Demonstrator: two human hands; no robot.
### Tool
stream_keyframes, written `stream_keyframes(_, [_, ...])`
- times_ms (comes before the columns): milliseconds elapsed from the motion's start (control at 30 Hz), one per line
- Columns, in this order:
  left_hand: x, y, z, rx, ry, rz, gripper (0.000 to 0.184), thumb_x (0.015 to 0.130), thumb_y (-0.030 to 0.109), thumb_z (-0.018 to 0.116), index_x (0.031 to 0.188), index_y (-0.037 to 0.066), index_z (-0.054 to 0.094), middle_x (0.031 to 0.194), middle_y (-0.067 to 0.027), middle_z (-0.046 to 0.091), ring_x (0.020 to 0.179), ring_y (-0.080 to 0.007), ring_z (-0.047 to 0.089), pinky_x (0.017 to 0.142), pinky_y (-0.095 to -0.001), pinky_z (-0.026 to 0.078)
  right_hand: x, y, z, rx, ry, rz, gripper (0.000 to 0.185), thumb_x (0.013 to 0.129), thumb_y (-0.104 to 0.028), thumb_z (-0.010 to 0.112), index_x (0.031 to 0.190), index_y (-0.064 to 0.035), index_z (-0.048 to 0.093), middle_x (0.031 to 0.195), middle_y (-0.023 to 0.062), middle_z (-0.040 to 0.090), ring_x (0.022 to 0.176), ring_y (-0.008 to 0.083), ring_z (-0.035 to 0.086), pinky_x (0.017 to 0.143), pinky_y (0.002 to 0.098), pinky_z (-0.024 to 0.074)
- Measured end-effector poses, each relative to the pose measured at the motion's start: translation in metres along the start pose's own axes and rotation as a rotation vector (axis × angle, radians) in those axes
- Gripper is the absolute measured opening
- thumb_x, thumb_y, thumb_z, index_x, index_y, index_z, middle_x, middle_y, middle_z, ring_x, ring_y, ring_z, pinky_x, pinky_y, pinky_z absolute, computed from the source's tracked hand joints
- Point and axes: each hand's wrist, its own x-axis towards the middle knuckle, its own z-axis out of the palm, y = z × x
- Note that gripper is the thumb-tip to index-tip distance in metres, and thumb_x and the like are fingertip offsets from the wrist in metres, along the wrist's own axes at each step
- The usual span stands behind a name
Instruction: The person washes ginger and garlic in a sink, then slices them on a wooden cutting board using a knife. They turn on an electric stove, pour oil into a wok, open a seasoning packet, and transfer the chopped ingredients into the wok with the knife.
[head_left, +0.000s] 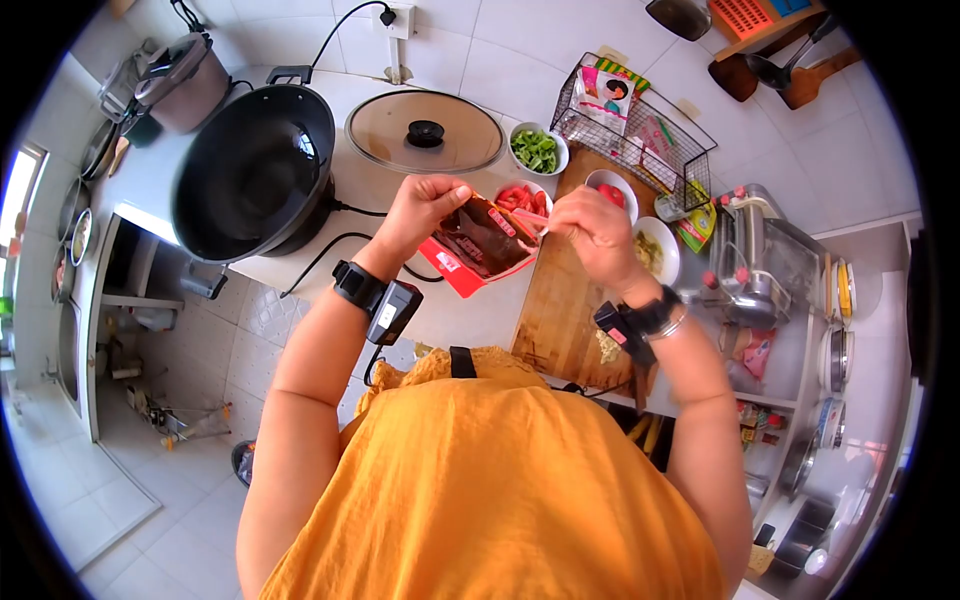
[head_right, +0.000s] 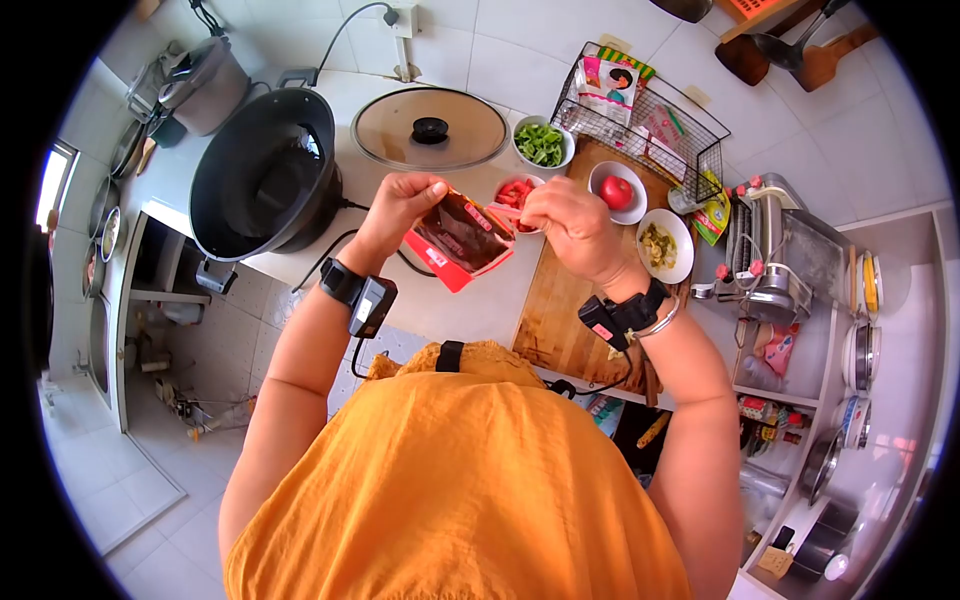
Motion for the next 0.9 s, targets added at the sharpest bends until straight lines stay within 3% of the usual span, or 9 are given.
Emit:
stream_keyframes(67, [0.0,-0.001,0.004,-0.007,0.07,0.094,0.02,0.092,0.014,0.055,0.087,-0.003,0.064,0.072,0.0012,0.061,0.062,-0.0032,0.052,0.055,-0.0195,0.044,-0.006,0.008,0.006,0.072,0.094,0.101,0.004,0.079,0.003,0.061,0.079,0.0001,0.058,0.079,0.0066,0.059,0.072,0.0172,0.056,0.067,0.0261,0.0455])
stream_keyframes(133, [0.0,-0.001,0.012,-0.016,0.108,0.134,0.02,0.091,0.014,0.056,0.088,-0.003,0.064,0.072,0.0011,0.061,0.063,-0.0036,0.053,0.057,-0.0199,0.045,-0.012,0.018,0.014,0.275,0.26,0.221,0.005,0.084,-0.002,0.061,0.08,-0.0002,0.058,0.079,0.0018,0.059,0.073,0.0094,0.054,0.065,0.0222,0.0434])
stream_keyframes(333, [-0.007,-0.004,0.029,0.119,0.25,0.219,0.018,0.09,0.012,0.057,0.087,-0.005,0.064,0.071,0.0008,0.061,0.065,-0.005,0.052,0.059,-0.0215,0.045,-0.024,0.03,0.028,0.365,0.512,0.399,0.009,0.085,-0.007,0.063,0.081,-0.0003,0.059,0.076,-0.0049,0.056,0.069,0.0016,0.047,0.062,0.0164,0.0392])
stream_keyframes(600, [-0.009,-0.026,0.035,0.326,0.478,0.343,0.014,0.084,0.011,0.062,0.083,-0.003,0.064,0.061,-0.0128,0.057,0.055,-0.0118,0.049,0.055,-0.0276,0.044,-0.035,0.043,0.046,0.36,0.584,0.473,0.008,0.084,-0.006,0.064,0.082,0.0004,0.061,0.071,-0.0059,0.056,0.063,0.0013,0.047,0.057,0.0171,0.0392])
stream_keyframes(767, [-0.016,-0.035,0.035,0.357,0.52,0.34,0.015,0.084,0.012,0.063,0.083,-0.003,0.064,0.06,-0.0102,0.056,0.056,-0.0102,0.049,0.055,-0.027,0.044,-0.039,0.04,0.054,0.322,0.559,0.558,0.004,0.085,-0.004,0.062,0.085,0.0005,0.06,0.074,-0.0041,0.056,0.065,0.003,0.047,0.059,0.0167,0.0382])
stream_keyframes(833, [-0.024,-0.031,0.034,0.391,0.527,0.337,0.016,0.085,0.012,0.062,0.084,-0.004,0.064,0.06,-0.0079,0.057,0.057,-0.0091,0.049,0.056,-0.026,0.044,-0.038,0.043,0.059,0.399,0.586,0.587,0.01,0.085,-0.007,0.062,0.079,0.0,0.059,0.071,-0.0049,0.056,0.064,0.0019,0.048,0.058,0.0173,0.0392])
stream_keyframes(900, [-0.032,-0.02,0.032,0.144,0.474,0.152,0.018,0.088,0.012,0.06,0.088,-0.005,0.064,0.064,-0.0018,0.06,0.061,-0.0068,0.051,0.058,-0.0232,0.044,-0.035,0.043,0.059,0.492,0.53,0.537,0.01,0.087,-0.007,0.06,0.08,-0.0004,0.058,0.074,-0.0037,0.056,0.065,0.0026,0.048,0.059,0.0176,0.0398])
